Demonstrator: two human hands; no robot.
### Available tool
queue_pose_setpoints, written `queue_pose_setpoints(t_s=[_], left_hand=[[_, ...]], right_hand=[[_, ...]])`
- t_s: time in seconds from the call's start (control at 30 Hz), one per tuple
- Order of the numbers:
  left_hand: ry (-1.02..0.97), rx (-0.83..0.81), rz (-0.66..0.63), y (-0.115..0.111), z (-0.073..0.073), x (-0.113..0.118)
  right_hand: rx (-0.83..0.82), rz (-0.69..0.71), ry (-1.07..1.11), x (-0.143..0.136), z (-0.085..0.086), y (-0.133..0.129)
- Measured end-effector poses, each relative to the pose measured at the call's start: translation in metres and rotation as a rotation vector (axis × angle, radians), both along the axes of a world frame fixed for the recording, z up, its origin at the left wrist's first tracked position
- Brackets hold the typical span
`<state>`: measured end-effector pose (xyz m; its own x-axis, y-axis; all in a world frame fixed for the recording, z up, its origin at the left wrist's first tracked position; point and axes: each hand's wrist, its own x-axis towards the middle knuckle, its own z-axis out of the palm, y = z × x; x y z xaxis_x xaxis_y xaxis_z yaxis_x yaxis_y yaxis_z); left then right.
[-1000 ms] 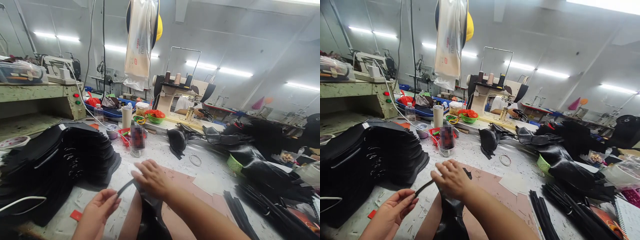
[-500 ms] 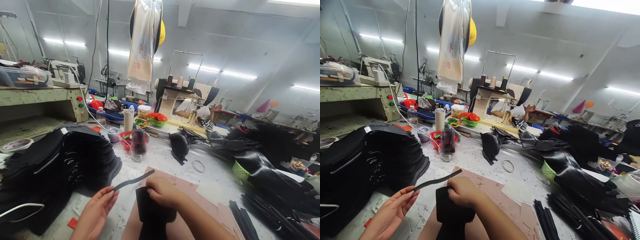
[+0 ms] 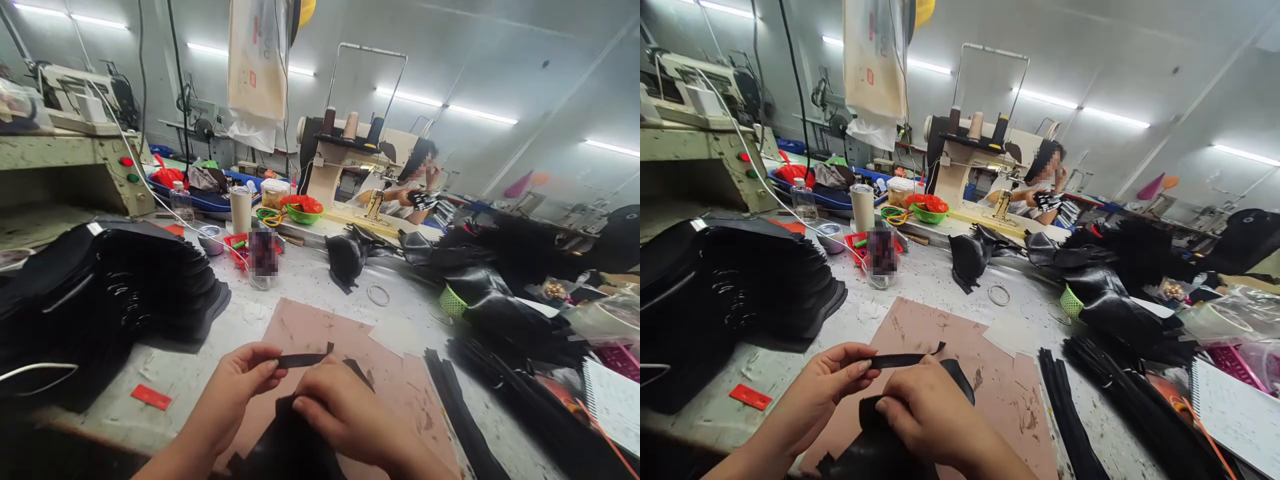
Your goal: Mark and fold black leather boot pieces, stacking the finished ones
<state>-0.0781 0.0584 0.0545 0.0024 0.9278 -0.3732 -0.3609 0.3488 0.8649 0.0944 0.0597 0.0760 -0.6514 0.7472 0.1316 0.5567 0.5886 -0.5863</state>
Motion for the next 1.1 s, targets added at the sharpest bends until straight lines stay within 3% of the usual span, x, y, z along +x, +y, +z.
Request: queue_pose_setpoints(t_s=[0.17, 0.4, 0.93, 1.1], left_hand=[[0.025, 0.011, -0.032, -0.005, 0.006, 0.006], [0.095, 0.041, -0.077, -0.01, 0.013, 0.013], [0.234, 0.142, -0.157, -0.011, 0.009, 0.011], [0.196, 0.151, -0.158, -0.011, 0.01, 0.011]], right_hand=[[-0.099, -0.134, 0.178, 0.004, -0.002, -0.004], [-0.243, -0.241, 0.229, 0.002, -0.003, -0.004], [-0.215, -0.256, 0.187, 0.003, -0.002, -0.002], [-0.17, -0.272, 0.144, 0.003, 0.0, -0.002]])
